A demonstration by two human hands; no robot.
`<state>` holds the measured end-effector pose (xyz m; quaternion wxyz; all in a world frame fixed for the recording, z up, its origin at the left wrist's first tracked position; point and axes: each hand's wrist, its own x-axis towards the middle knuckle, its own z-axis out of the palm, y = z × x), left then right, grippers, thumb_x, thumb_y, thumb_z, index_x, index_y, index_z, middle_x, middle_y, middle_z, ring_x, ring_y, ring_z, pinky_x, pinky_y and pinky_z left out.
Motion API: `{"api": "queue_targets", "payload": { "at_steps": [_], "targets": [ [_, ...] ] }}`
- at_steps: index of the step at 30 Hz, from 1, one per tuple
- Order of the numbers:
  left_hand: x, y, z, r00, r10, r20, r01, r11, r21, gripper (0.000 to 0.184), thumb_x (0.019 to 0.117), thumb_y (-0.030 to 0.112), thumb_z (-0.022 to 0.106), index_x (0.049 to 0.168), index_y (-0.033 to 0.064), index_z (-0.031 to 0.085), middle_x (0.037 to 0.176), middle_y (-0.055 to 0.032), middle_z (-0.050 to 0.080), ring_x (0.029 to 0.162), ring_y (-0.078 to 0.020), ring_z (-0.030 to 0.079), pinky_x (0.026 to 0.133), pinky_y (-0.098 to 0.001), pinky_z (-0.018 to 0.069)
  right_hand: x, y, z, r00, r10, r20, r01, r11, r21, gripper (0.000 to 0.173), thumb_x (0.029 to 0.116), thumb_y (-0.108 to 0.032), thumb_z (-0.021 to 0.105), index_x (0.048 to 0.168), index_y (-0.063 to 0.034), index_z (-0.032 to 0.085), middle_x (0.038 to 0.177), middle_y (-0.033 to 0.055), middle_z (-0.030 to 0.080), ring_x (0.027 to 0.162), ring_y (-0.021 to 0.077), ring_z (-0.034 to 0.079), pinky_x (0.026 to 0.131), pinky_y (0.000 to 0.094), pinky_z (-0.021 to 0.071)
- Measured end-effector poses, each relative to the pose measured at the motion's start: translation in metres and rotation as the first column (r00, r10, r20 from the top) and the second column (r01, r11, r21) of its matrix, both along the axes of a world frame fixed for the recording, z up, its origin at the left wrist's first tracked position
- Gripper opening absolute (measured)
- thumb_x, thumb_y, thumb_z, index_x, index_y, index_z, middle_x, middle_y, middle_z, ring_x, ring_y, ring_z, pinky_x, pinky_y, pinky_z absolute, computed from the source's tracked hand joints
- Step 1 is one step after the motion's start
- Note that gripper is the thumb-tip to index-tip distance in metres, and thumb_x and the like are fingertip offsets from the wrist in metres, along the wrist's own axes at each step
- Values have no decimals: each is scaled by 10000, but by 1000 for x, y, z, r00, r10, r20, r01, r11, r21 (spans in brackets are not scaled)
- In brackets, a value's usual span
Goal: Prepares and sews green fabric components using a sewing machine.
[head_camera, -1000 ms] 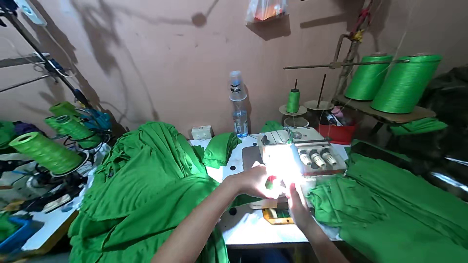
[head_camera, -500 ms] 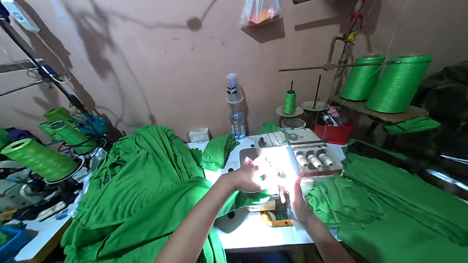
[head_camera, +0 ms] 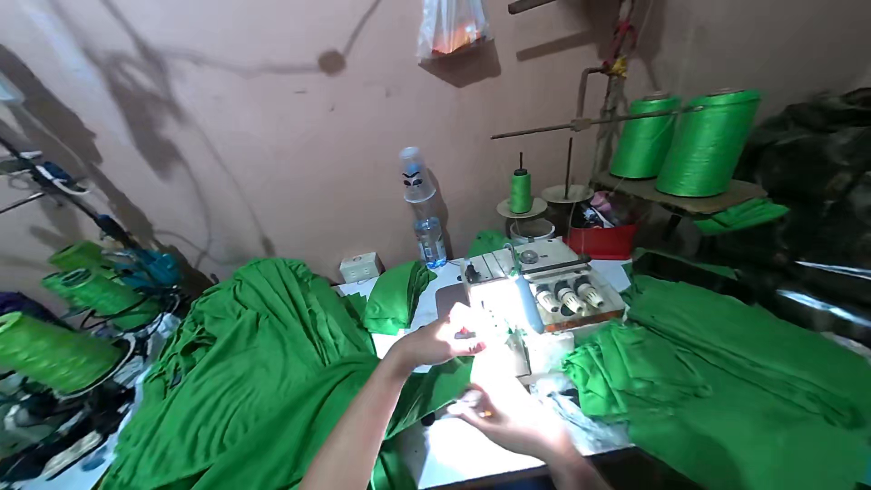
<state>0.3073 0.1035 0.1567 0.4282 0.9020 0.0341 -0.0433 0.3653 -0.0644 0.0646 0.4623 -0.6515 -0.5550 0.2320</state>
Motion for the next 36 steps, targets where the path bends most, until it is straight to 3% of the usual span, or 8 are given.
{"api": "queue_targets", "payload": {
  "at_steps": [3, 5, 8, 12, 18, 24, 30, 36],
  "targets": [
    [6, -4, 10, 988, -3, -152, 44, 962, 268, 355, 937, 60, 659, 1260, -78, 610, 1264, -223, 618, 1212, -264, 564, 1079, -422, 417, -21, 37, -26, 977, 207, -48, -200, 973, 119, 591, 1035, -264, 586, 1517, 42, 433, 1400, 292, 574, 1269, 391, 598, 1089, 508, 454],
    [6, 6, 11, 982, -17, -189, 115, 846, 521, 353, 943, 151, 667, 1260, -3, 668, 1310, -203, 619, 1332, -357, 475, 1146, -568, 260, -23, 23, -34, 991, -12, -131, 35, 984, 177, 344, 1031, -203, 568, 1256, 28, 689, 1114, 188, 739, 1002, 273, 730, 925, 426, 569],
    [-6, 0, 5, 993, -111, -44, 117, 832, 542, 310, 908, 205, 708, 1120, -21, 721, 1221, -223, 643, 1284, -402, 496, 1114, -605, 263, -2, -5, -32, 863, -365, -349, 464, 845, 266, 248, 907, -138, 638, 1006, 85, 683, 671, 34, 642, 561, 62, 601, 557, 247, 527],
    [-7, -32, -9, 932, -338, 133, 192, 769, 609, 391, 903, 408, 666, 934, 28, 752, 1005, -177, 711, 1058, -349, 634, 937, -536, 427, 39, -31, -7, 930, -42, -366, 76, 994, 80, 107, 958, -95, 599, 946, 3, 638, 629, -69, 616, 485, -41, 512, 491, 142, 442],
    [15, -19, -11, 968, 47, -247, 133, 737, 662, 489, 986, 265, 613, 1393, -4, 575, 1469, -226, 509, 1442, -362, 395, 1229, -542, 200, 32, -42, -33, 895, 97, -436, -30, 987, 158, 136, 981, -110, 571, 947, -5, 651, 593, -65, 601, 447, -31, 476, 450, 153, 398],
    [-9, -17, -31, 976, -49, 213, -83, 819, 567, 359, 864, 265, 684, 1024, -52, 734, 1088, -239, 681, 1120, -403, 617, 1010, -552, 443, 42, -37, -43, 906, -2, -424, 35, 997, 70, 164, 996, -108, 536, 1000, 21, 638, 613, -30, 616, 447, -11, 481, 456, 166, 403],
    [-27, -75, -47, 953, -237, 186, 18, 660, 751, 180, 876, 183, 647, 929, 55, 763, 792, -117, 726, 756, -300, 738, 659, -512, 588, 51, -35, -35, 926, 27, -376, -8, 999, 54, 184, 980, -124, 565, 887, 5, 658, 575, -43, 596, 436, -20, 468, 452, 164, 392],
    [9, -20, -43, 979, 187, 79, -175, 576, 798, 396, 932, 167, 689, 1270, -37, 657, 1337, -283, 586, 1270, -481, 520, 1036, -624, 393, 59, -25, -31, 972, -113, -206, 123, 992, 33, 176, 947, -126, 594, 898, 36, 643, 621, 8, 567, 531, 41, 520, 566, 225, 459]
  ]
}}
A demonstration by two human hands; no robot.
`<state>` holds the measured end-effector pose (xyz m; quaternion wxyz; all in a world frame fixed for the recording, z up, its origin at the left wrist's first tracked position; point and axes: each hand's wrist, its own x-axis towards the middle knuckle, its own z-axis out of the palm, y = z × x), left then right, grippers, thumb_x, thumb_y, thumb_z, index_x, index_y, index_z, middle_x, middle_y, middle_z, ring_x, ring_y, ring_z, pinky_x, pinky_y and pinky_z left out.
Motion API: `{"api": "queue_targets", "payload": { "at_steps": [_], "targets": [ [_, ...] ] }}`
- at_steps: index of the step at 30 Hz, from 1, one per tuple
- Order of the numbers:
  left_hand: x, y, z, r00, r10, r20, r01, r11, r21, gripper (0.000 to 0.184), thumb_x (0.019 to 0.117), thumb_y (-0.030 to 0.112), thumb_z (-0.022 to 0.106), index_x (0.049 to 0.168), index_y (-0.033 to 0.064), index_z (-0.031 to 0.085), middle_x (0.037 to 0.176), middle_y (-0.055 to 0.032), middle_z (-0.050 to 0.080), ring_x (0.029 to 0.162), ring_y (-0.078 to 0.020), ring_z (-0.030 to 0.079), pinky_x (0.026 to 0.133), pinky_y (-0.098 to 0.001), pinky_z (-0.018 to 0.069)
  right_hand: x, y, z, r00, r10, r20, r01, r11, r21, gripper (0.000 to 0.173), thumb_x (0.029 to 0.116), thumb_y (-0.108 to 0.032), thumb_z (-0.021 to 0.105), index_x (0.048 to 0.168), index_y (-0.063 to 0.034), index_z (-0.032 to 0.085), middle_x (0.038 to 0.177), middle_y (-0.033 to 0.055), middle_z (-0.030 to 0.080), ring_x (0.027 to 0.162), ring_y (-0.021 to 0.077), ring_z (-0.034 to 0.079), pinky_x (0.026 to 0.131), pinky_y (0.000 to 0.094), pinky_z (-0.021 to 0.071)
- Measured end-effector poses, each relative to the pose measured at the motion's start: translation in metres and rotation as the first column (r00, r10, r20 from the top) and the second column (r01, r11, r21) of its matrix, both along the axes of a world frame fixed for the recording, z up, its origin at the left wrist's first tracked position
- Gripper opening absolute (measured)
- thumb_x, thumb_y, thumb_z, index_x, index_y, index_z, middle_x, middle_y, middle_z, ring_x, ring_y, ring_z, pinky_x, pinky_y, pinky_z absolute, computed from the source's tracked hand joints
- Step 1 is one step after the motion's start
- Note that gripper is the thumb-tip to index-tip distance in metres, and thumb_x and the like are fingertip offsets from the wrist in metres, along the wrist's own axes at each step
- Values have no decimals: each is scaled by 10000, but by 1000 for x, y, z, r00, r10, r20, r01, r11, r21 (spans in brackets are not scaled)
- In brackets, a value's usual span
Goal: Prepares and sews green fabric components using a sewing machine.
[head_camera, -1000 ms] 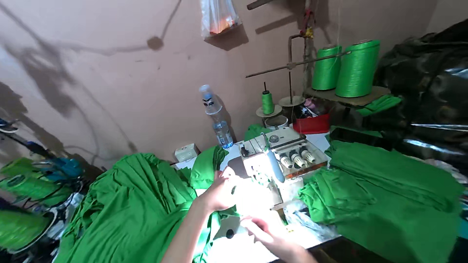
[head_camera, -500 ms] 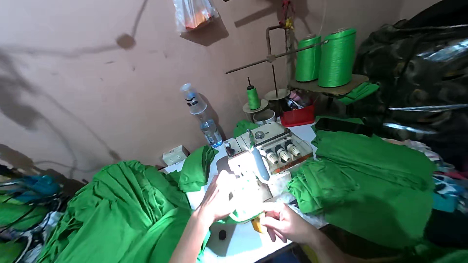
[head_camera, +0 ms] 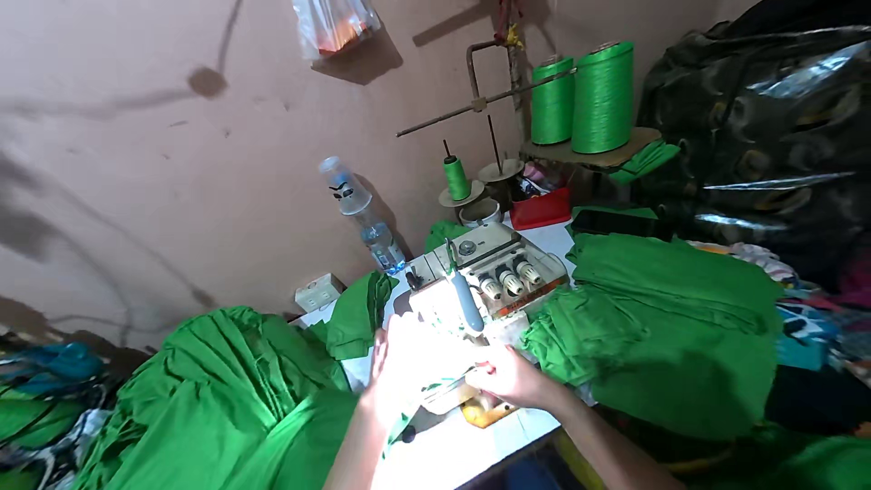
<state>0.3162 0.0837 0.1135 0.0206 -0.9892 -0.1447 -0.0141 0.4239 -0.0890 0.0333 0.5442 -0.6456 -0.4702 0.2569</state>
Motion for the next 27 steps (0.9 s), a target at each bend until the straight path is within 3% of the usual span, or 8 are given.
{"api": "queue_targets", "payload": {
  "at_steps": [4, 8, 10, 14, 17, 22, 24, 27],
  "targets": [
    [-4, 32, 10, 907, -187, 378, 339, 856, -391, 211, 840, 55, 693, 1008, -68, 723, 1130, -208, 679, 1166, -354, 562, 1023, -495, 421, -1, 5, 7, 964, -145, 222, 145, 989, 16, 392, 932, -342, 683, 949, 48, 722, 906, 183, 666, 844, 275, 619, 796, 453, 502],
    [-18, 11, 24, 936, -178, 303, 342, 659, -670, 483, 810, 64, 721, 1230, -131, 584, 1124, -117, 669, 1034, -2, 613, 943, -186, 489, -9, 15, 7, 967, -190, 169, 151, 964, 217, 437, 887, -371, 741, 1058, 31, 724, 934, 154, 713, 866, 220, 673, 828, 409, 545],
    [-17, 6, 27, 957, -137, 255, 280, 655, -701, 519, 833, 62, 677, 1299, -123, 545, 1161, -117, 662, 1046, -5, 611, 955, -196, 491, -9, 18, 4, 984, -113, 136, 65, 947, 316, 349, 924, -300, 708, 1007, 40, 716, 794, 94, 651, 686, 112, 561, 672, 291, 487],
    [-10, 22, 7, 988, 126, 87, -5, 593, -805, 487, 1006, 34, 482, 1467, -95, 392, 1369, -197, 558, 1230, -146, 553, 1054, -291, 441, -21, 3, -4, 976, -140, 166, 61, 911, 409, 240, 903, -179, 686, 793, 31, 725, 725, 112, 659, 656, 110, 574, 655, 286, 491],
    [6, 34, -10, 969, 240, 61, -66, 485, -872, 359, 1022, 73, 518, 1352, -58, 469, 1171, -143, 590, 1044, -148, 583, 890, -299, 505, -27, -3, -28, 962, -204, 182, 126, 922, 367, 229, 911, -244, 696, 833, -40, 765, 959, 138, 694, 859, 134, 658, 789, 301, 553],
    [-40, -28, 0, 970, 14, 242, 156, 726, -670, 278, 937, 128, 614, 1092, -100, 657, 992, -119, 684, 934, -96, 641, 875, -291, 524, -13, 2, -25, 974, -189, 124, 155, 957, 245, 216, 890, -171, 682, 869, 32, 755, 1032, 210, 691, 926, 213, 653, 857, 341, 533],
    [-48, -62, -26, 905, -173, 389, 298, 910, -287, 246, 891, 211, 605, 851, 25, 760, 829, -92, 736, 834, -202, 705, 821, -444, 530, -6, 1, -27, 984, -156, 86, 130, 958, 255, 182, 883, -118, 660, 879, 43, 746, 1016, 181, 677, 879, 132, 613, 808, 253, 505],
    [-52, -84, -65, 852, -282, 441, 188, 951, 244, 242, 861, 233, 592, 812, 80, 772, 790, -108, 722, 809, -334, 703, 770, -522, 514, -5, -5, -40, 995, -19, -98, 53, 933, 357, 119, 880, -23, 630, 890, 44, 728, 975, 60, 633, 787, -71, 555, 720, 79, 472]
  ]
}}
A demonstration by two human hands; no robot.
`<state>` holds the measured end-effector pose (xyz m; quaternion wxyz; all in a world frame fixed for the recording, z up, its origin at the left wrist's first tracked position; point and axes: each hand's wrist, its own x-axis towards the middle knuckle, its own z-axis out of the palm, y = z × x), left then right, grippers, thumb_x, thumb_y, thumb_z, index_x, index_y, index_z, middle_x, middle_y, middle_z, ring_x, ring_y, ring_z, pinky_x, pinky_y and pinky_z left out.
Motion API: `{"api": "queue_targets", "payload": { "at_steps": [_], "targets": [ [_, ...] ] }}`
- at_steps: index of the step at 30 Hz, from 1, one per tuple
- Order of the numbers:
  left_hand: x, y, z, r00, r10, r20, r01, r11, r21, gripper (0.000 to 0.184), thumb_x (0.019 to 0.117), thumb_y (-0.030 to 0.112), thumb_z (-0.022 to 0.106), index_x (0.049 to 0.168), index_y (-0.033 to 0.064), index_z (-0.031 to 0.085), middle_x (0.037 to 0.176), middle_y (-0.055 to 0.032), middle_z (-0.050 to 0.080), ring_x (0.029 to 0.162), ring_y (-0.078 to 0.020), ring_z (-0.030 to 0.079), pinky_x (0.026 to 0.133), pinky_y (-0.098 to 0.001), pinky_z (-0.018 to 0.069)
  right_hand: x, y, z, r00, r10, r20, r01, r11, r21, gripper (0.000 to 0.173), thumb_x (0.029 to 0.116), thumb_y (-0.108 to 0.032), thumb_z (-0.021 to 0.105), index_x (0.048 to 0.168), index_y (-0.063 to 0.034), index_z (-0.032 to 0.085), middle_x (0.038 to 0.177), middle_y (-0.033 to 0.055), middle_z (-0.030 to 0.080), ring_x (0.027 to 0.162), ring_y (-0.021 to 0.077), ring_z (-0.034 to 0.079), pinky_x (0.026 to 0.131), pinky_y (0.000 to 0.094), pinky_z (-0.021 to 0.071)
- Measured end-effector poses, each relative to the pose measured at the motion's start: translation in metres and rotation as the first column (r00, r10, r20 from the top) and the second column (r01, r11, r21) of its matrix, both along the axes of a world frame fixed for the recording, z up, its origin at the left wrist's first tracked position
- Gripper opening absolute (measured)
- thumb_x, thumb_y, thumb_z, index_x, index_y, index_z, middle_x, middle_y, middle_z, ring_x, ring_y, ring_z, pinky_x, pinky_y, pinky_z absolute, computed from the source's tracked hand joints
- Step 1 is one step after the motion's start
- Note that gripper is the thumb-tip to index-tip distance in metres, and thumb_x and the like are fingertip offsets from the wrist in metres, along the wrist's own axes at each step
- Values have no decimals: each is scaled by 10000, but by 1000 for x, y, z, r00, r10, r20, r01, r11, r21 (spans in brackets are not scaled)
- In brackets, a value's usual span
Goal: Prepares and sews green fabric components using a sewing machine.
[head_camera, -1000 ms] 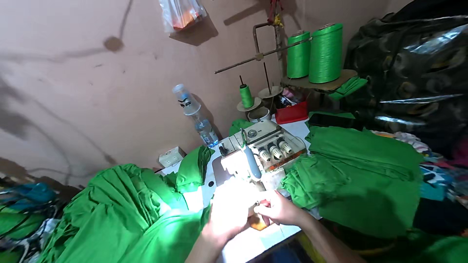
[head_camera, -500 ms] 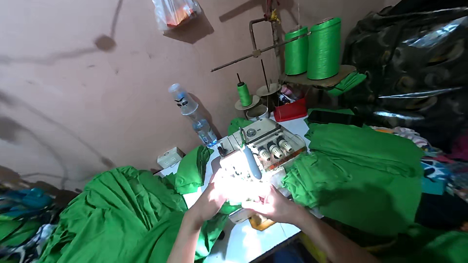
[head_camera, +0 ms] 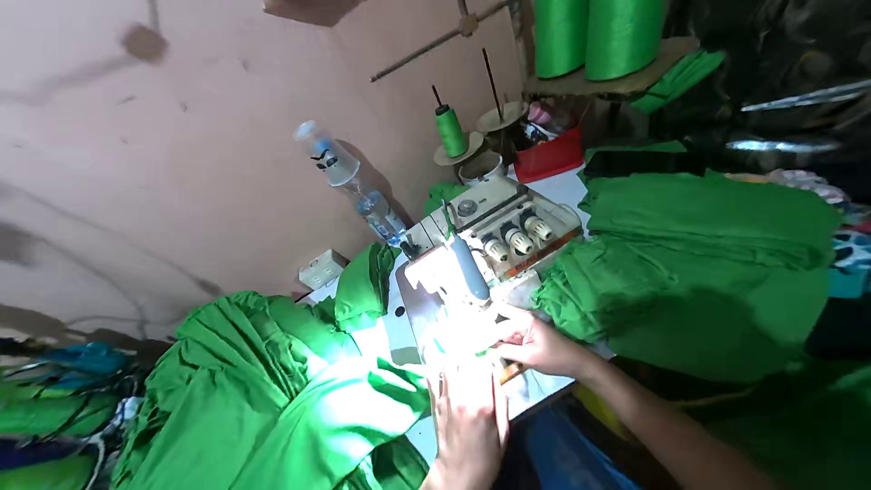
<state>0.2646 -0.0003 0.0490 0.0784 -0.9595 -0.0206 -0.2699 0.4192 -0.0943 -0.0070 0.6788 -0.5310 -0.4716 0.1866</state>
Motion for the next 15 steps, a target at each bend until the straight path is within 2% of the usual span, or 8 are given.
{"api": "queue_targets", "payload": {
  "at_steps": [3, 5, 6, 8, 9, 12, 13, 15],
  "targets": [
    [13, -4, -10, 988, 100, 113, -118, 980, 158, 197, 847, 200, 617, 759, 96, 761, 723, -86, 694, 750, -316, 665, 707, -472, 454, -10, -12, -6, 995, -39, -96, 47, 996, 78, 139, 888, -33, 640, 942, 54, 734, 1000, 48, 613, 721, -111, 486, 640, 44, 412],
    [22, -4, -7, 986, 113, 125, -133, 977, 164, 176, 840, 167, 628, 782, 76, 767, 752, -110, 709, 761, -330, 675, 713, -480, 468, -15, -20, -9, 985, -100, -143, 114, 990, 89, 174, 891, -59, 633, 1000, 31, 734, 1012, 14, 623, 705, -119, 468, 615, 46, 397],
    [26, -1, -6, 987, 100, 127, -118, 983, 139, 176, 837, 153, 628, 786, 56, 765, 765, -127, 715, 761, -344, 686, 717, -494, 496, -17, -23, -11, 980, -110, -166, 128, 987, 97, 187, 898, -61, 622, 1029, 18, 730, 1027, -5, 630, 728, -117, 496, 634, 50, 426],
    [31, 6, -6, 988, 78, 133, -78, 997, -9, 188, 849, 137, 617, 792, 27, 759, 791, -151, 718, 790, -348, 693, 791, -518, 519, -19, -26, -17, 974, -122, -191, 144, 984, 107, 200, 899, -60, 602, 1047, 7, 718, 1031, -26, 628, 741, -112, 510, 641, 56, 441],
    [33, 9, -5, 987, 99, 127, -80, 986, -149, 189, 854, 144, 621, 814, 20, 758, 843, -172, 717, 847, -354, 682, 851, -512, 503, -19, -27, -20, 972, -132, -194, 155, 982, 108, 200, 894, -60, 596, 1042, 10, 711, 1016, -29, 619, 720, -113, 487, 621, 55, 422],
    [34, 16, 1, 969, 243, -34, -229, 848, -478, 240, 872, 145, 660, 1005, -39, 738, 1137, -271, 658, 1139, -435, 601, 994, -562, 460, -19, -30, -22, 963, -149, -224, 170, 982, 80, 233, 880, -35, 568, 1064, 35, 693, 1018, -18, 613, 684, -117, 460, 594, 56, 406],
    [35, 20, 1, 965, 257, -40, -241, 825, -510, 269, 877, 142, 655, 1053, -52, 717, 1156, -271, 646, 1151, -427, 589, 1009, -557, 443, -19, -31, -22, 960, -150, -235, 171, 983, 70, 240, 883, -37, 560, 1072, 37, 689, 1020, -23, 614, 689, -120, 470, 601, 55, 415],
    [40, 27, 0, 963, 268, 18, -218, 820, -529, 231, 873, 83, 672, 1051, -62, 699, 1064, -237, 666, 1054, -367, 618, 965, -496, 466, -20, -30, -22, 956, -149, -253, 169, 984, 60, 239, 891, -54, 553, 1072, 38, 680, 1008, -34, 611, 700, -118, 500, 618, 58, 446]
  ]
}}
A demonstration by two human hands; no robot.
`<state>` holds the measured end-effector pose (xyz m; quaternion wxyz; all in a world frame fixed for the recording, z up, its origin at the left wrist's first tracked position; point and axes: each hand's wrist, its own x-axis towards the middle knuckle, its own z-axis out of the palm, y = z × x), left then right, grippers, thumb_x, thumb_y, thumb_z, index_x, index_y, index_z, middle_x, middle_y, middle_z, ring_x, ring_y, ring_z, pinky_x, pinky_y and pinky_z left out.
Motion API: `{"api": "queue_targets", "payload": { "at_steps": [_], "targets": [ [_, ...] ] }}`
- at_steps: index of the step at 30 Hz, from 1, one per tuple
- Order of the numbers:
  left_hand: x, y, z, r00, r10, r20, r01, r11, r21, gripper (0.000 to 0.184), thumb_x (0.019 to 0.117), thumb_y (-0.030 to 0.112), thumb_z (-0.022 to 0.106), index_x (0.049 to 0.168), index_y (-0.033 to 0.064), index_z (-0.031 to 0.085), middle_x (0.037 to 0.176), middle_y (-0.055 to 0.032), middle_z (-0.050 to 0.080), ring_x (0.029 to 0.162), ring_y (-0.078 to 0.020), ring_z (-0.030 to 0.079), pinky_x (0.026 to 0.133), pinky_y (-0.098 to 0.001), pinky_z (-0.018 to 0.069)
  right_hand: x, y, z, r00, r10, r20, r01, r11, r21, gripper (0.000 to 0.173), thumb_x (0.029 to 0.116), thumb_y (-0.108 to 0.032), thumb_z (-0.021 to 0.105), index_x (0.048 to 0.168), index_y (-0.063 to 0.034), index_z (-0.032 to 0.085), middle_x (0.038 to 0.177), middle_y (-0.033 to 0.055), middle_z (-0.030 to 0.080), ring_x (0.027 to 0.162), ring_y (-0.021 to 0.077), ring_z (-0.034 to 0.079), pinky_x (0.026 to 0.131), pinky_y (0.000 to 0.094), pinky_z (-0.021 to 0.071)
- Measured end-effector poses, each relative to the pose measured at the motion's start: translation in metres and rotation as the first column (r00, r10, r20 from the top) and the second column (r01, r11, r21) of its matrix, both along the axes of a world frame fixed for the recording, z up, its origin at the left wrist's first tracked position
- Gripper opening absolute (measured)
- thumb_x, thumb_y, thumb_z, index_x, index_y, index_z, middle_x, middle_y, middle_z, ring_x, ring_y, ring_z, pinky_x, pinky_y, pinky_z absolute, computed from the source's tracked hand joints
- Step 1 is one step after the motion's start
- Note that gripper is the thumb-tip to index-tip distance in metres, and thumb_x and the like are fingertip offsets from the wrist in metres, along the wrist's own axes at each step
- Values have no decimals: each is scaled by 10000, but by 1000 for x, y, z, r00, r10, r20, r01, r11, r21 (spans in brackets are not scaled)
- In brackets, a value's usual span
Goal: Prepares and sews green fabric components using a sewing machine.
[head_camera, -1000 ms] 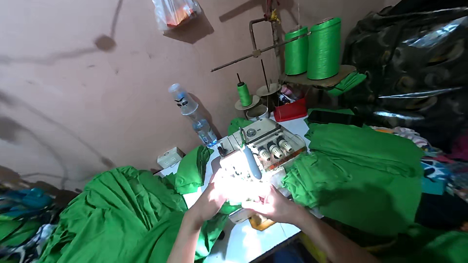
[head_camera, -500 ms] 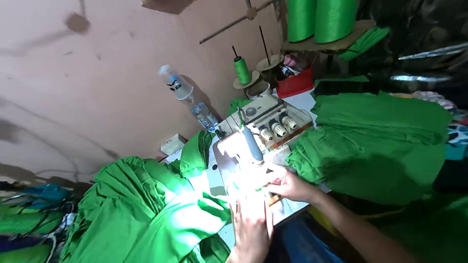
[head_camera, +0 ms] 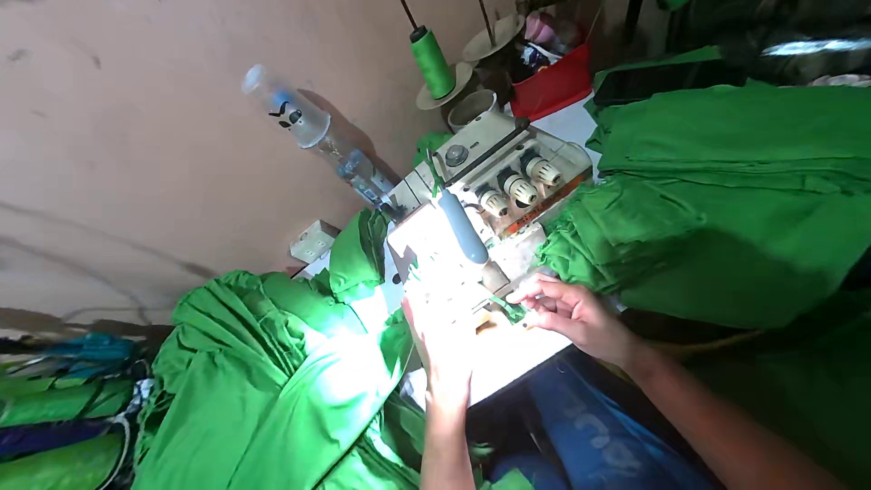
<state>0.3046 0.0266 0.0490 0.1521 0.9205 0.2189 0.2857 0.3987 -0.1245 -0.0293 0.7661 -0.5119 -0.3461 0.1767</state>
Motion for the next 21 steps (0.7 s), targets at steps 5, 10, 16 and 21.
{"api": "queue_targets", "payload": {
  "at_steps": [5, 10, 16, 21],
  "targets": [
    [8, 3, 2, 992, 126, -23, -128, 978, -165, 294, 945, 21, 600, 1180, -153, 618, 1164, -293, 640, 1123, -366, 594, 1023, -473, 432, -13, 5, 9, 999, 26, 37, -26, 1000, 7, 193, 922, -52, 560, 1050, 8, 691, 969, -57, 668, 770, -101, 574, 694, 83, 498],
    [-16, 8, -9, 941, 278, 193, -224, 940, -259, 222, 897, -64, 625, 1101, -151, 620, 1107, -269, 628, 1055, -307, 607, 938, -378, 499, -26, 20, 7, 991, 99, 89, -93, 993, -68, 171, 958, -114, 600, 915, 9, 710, 799, -44, 625, 646, -109, 498, 596, 64, 423],
    [-58, -43, -36, 933, 222, 282, -183, 970, -157, 220, 794, 161, 707, 888, -33, 666, 957, -164, 615, 990, -282, 579, 909, -396, 468, -38, 36, 18, 996, 93, -16, -94, 955, -283, 194, 988, -135, 570, 981, 11, 697, 768, -9, 649, 580, -46, 535, 565, 132, 470],
    [-69, -83, -74, 917, 21, 398, 164, 890, -425, 206, 866, 79, 681, 1005, -56, 750, 1064, -162, 632, 1076, -105, 589, 947, -199, 495, -28, 29, 11, 882, -255, 397, 393, 862, -320, 217, 939, -93, 584, 852, 39, 731, 777, 133, 699, 694, 186, 671, 664, 362, 563]
  ]
}}
